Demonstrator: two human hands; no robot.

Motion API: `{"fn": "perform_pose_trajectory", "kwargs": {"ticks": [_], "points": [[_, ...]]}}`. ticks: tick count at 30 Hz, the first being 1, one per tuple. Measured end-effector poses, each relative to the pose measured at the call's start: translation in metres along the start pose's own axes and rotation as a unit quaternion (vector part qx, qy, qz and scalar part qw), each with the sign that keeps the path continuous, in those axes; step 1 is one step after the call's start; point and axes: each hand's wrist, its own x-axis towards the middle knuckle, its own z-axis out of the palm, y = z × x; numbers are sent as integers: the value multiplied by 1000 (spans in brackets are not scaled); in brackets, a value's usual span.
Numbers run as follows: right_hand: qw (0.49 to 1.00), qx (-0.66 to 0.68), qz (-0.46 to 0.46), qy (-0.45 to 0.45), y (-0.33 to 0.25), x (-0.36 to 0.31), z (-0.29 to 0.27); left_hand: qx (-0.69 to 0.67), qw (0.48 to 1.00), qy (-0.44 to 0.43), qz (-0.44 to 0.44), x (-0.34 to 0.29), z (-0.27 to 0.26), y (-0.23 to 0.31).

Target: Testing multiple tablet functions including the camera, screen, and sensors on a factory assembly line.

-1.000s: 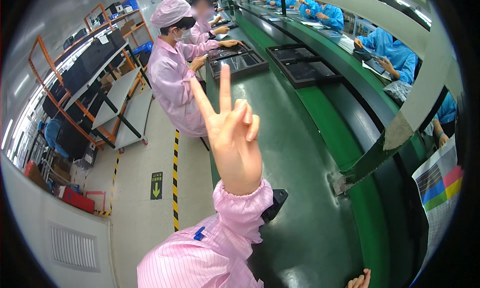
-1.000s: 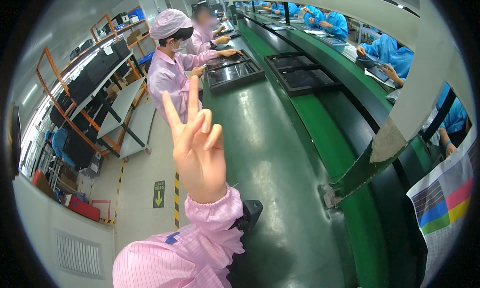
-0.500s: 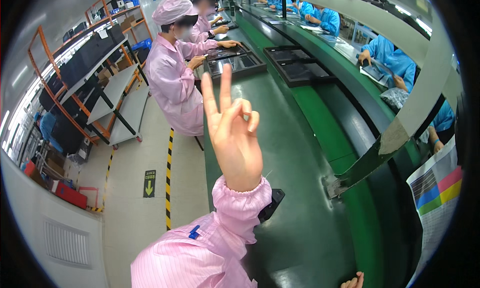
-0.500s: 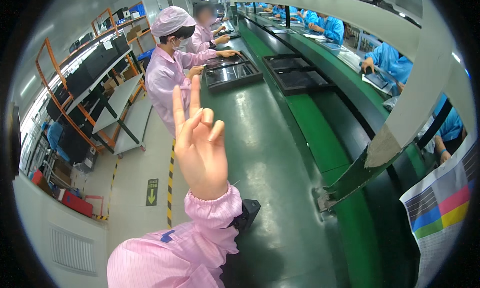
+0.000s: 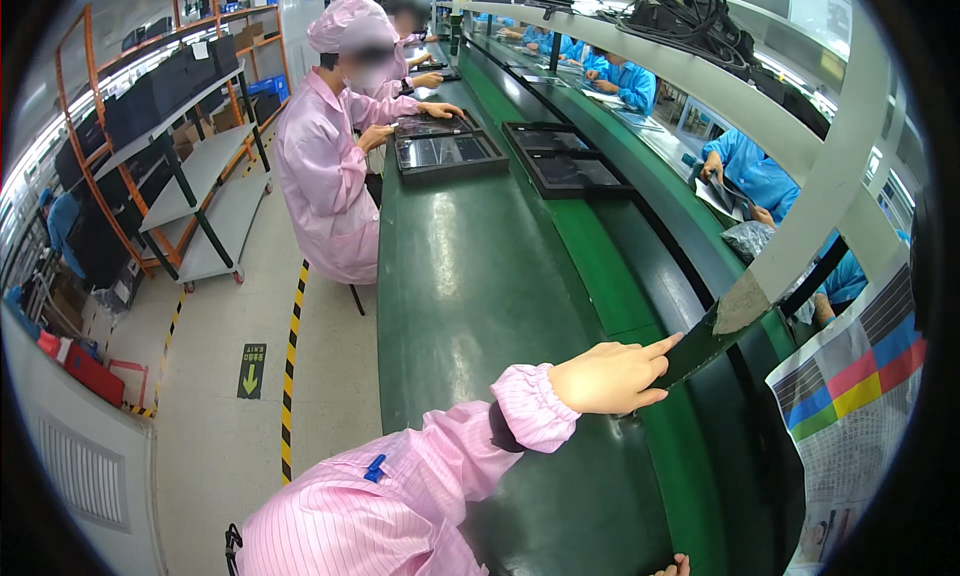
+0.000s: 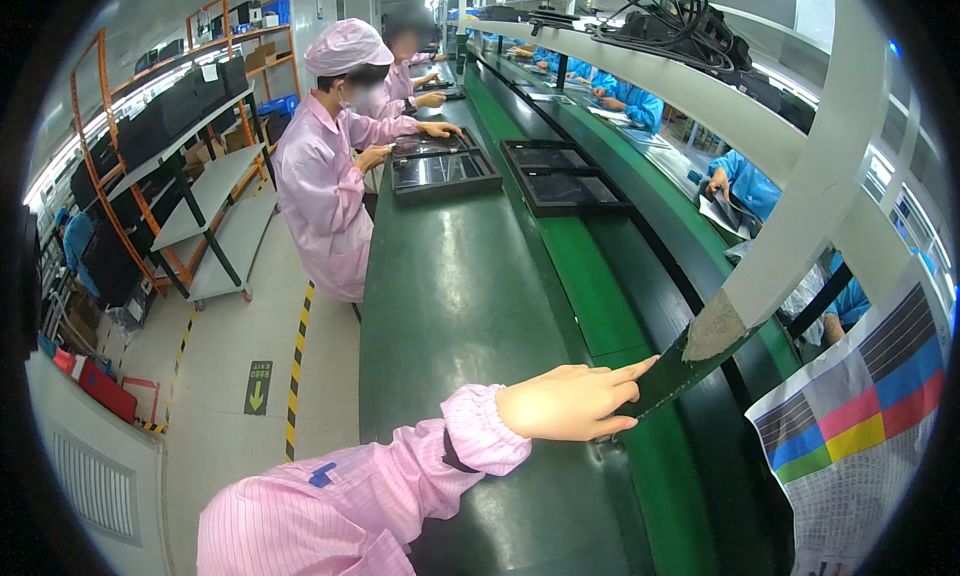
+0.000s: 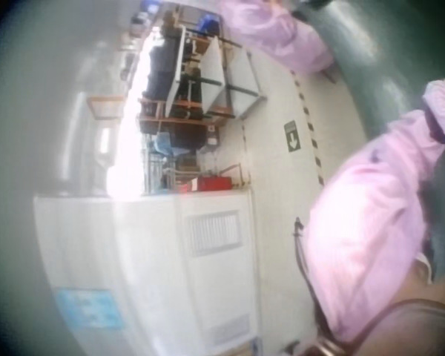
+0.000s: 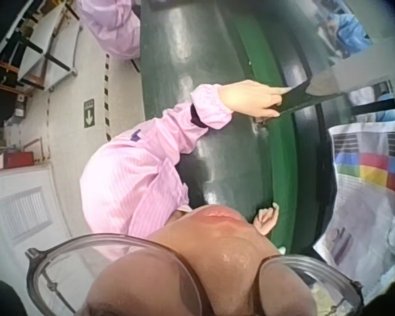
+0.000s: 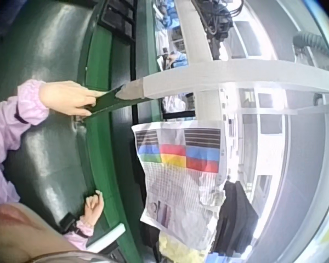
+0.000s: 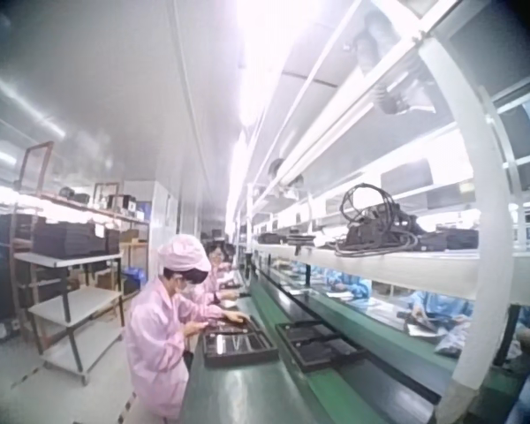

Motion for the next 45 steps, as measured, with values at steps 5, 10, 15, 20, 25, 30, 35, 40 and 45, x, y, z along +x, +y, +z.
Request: {"fn": "perform_pose_trajectory", "kwargs": {"ticks": [5,10,15,20,25,30,35,40,45], "points": [[1000,-17,-5,23,1,-2,2,17,997,67,18,-7,4,5],[996,-58,-53,-37,9,-1,-18,24,996,86,20,-23,-4,17],[962,-200,-143,-118,19,2,-47,13,994,85,70,-28,-11,21],[955,-255,-132,-70,20,0,-58,10,991,103,88,-26,-5,19],[959,-238,-132,-82,18,3,-58,6,986,122,116,-25,-1,16],[944,-274,-145,-115,18,4,-55,11,988,105,113,-25,1,14],[941,-260,-164,-141,18,3,-49,7,985,118,124,-23,4,13],[958,-212,-142,-135,14,2,-37,3,985,118,128,-22,2,14],[976,-177,-97,-79,10,1,-32,-7,997,18,72,-23,-3,15]]}}
